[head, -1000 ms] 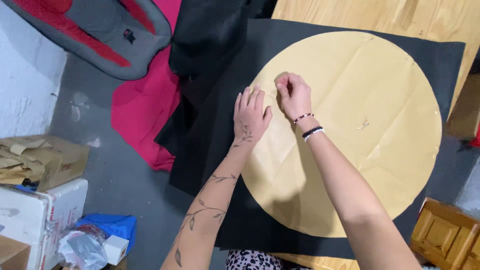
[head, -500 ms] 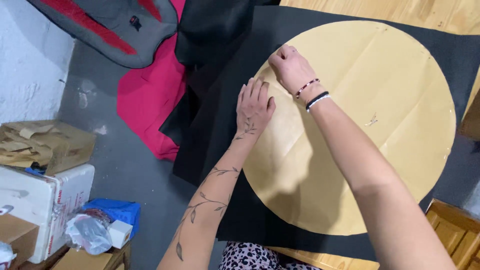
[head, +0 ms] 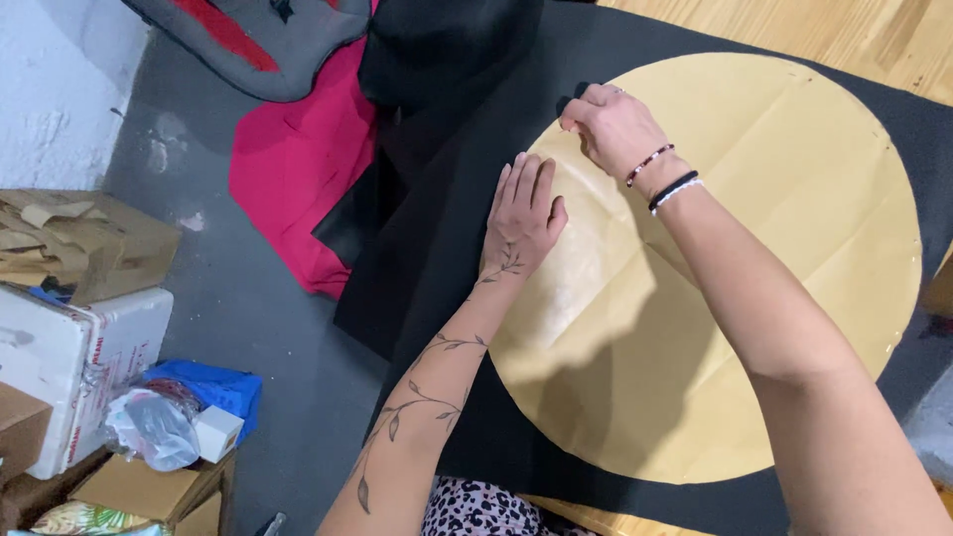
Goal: The person pins a circular paper pattern onto a black fabric sheet on a wooden table, then uses scissors to cut the fabric along the pattern's edge.
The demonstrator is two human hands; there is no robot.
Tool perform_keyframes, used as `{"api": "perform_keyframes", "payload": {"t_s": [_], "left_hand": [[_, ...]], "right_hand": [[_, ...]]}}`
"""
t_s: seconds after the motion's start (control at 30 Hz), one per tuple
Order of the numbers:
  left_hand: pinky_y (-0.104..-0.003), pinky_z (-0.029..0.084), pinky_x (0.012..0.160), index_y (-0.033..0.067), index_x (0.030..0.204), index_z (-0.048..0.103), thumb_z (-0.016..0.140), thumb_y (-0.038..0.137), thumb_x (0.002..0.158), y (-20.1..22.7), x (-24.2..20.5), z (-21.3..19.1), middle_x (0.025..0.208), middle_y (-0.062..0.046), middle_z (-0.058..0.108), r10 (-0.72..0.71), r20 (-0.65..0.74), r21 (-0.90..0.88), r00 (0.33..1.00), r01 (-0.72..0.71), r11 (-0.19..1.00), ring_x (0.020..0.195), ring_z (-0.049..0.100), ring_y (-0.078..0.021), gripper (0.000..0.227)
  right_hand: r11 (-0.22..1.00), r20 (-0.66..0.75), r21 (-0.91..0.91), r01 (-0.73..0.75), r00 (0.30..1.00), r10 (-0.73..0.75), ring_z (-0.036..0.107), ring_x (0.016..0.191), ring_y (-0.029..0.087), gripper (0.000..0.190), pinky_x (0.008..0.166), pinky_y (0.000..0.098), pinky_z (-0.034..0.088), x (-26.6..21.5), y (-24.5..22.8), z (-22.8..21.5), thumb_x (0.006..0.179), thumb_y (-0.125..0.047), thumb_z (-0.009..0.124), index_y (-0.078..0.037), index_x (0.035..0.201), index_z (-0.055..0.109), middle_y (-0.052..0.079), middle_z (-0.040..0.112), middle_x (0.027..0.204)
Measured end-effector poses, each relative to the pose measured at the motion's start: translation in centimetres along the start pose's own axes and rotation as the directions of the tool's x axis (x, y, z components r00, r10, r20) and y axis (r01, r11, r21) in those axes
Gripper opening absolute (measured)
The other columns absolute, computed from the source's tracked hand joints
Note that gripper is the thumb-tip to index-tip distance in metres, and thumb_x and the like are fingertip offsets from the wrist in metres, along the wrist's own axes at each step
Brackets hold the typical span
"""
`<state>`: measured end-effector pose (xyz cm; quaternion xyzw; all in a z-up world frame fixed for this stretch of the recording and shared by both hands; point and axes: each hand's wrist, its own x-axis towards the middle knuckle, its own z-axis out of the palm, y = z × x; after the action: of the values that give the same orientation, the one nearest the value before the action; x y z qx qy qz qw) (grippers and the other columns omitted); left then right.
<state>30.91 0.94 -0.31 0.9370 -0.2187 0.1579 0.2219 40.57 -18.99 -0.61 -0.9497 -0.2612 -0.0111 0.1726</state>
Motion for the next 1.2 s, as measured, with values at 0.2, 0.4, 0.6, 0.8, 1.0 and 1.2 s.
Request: {"api": "perform_keyframes", "payload": {"t_s": [0.2,0.4,0.6,0.8,1.0,1.2], "left_hand": [[-0.042,0.041,0.117,0.002,0.13,0.059,0.068,0.02,0.09,0.2,0.1,-0.1,0.133,-0.014,0.059,-0.002,-0.03,-0.011,1.0,0.002,1.0,0.13,0.055,-0.0301,0.045],[-0.043,0.038,0.119,0.0017,0.132,0.058,0.064,0.022,0.091,0.1,-0.2,1.0,0.135,-0.016,0.057,-0.012,-0.006,-0.036,1.0,0.012,0.999,0.131,0.054,-0.0315,0.046],[-0.043,0.041,0.117,0.002,0.128,0.06,0.062,0.021,0.092,0.6,0.2,0.6,0.137,-0.016,0.057,-0.018,-0.022,-0.051,1.0,0.017,0.999,0.131,0.055,-0.0303,0.04],[-0.045,0.041,0.118,0.0015,0.131,0.057,0.065,0.022,0.088,0.6,0.5,1.3,0.142,-0.018,0.053,-0.026,0.008,-0.072,1.0,0.027,0.997,0.132,0.053,-0.0332,0.048],[-0.045,0.044,0.115,0.0026,0.129,0.057,0.065,0.022,0.088,0.5,0.6,1.1,0.142,-0.019,0.053,-0.027,0.003,-0.066,1.0,0.028,0.997,0.132,0.054,-0.0326,0.046],[-0.047,0.048,0.113,0.006,0.131,0.055,0.072,0.022,0.085,0.4,0.2,1.3,0.151,-0.023,0.04,-0.057,-0.004,-0.096,0.998,0.056,0.994,0.124,0.059,-0.0397,0.051]], "right_hand": [[1.0,0.008,0.014,-0.018,1.0,0.017,0.06,0.07,0.038,0.023,0.058,0.0474,0.05,0.2,0.8,0.9,0.088,0.003,0.059,-0.015,0.097,0.067,0.009,0.062,0.094],[0.998,0.139,0.019,-0.065,0.988,0.062,0.062,0.081,0.036,0.018,0.063,0.0491,0.05,0.6,0.3,0.3,0.093,-0.005,0.058,-0.019,0.097,0.068,0.006,0.062,0.092],[0.991,0.122,0.127,-0.046,0.992,0.03,0.06,0.082,0.033,0.014,0.072,0.0436,0.05,0.7,0.1,0.0,0.094,-0.002,0.056,-0.014,0.092,0.063,0.007,0.061,0.087],[0.96,0.049,0.281,-0.018,0.999,0.004,0.06,0.07,0.026,0.016,0.068,0.0364,0.047,0.7,0.1,-0.2,0.097,-0.004,0.063,-0.014,0.086,0.067,0.004,0.062,0.083],[0.799,0.165,0.479,-0.363,0.931,0.324,0.067,0.077,0.011,0.024,0.079,0.0247,0.052,0.9,-2.8,-2.5,0.088,0.01,0.058,-0.01,0.099,0.067,-0.002,0.072,0.083],[0.476,0.24,0.789,-0.387,0.909,0.342,0.071,0.099,0.013,0.033,0.077,0.0243,0.055,-0.5,-3.0,-2.4,0.089,0.015,0.049,-0.006,0.114,0.056,0.012,0.075,0.101]]}}
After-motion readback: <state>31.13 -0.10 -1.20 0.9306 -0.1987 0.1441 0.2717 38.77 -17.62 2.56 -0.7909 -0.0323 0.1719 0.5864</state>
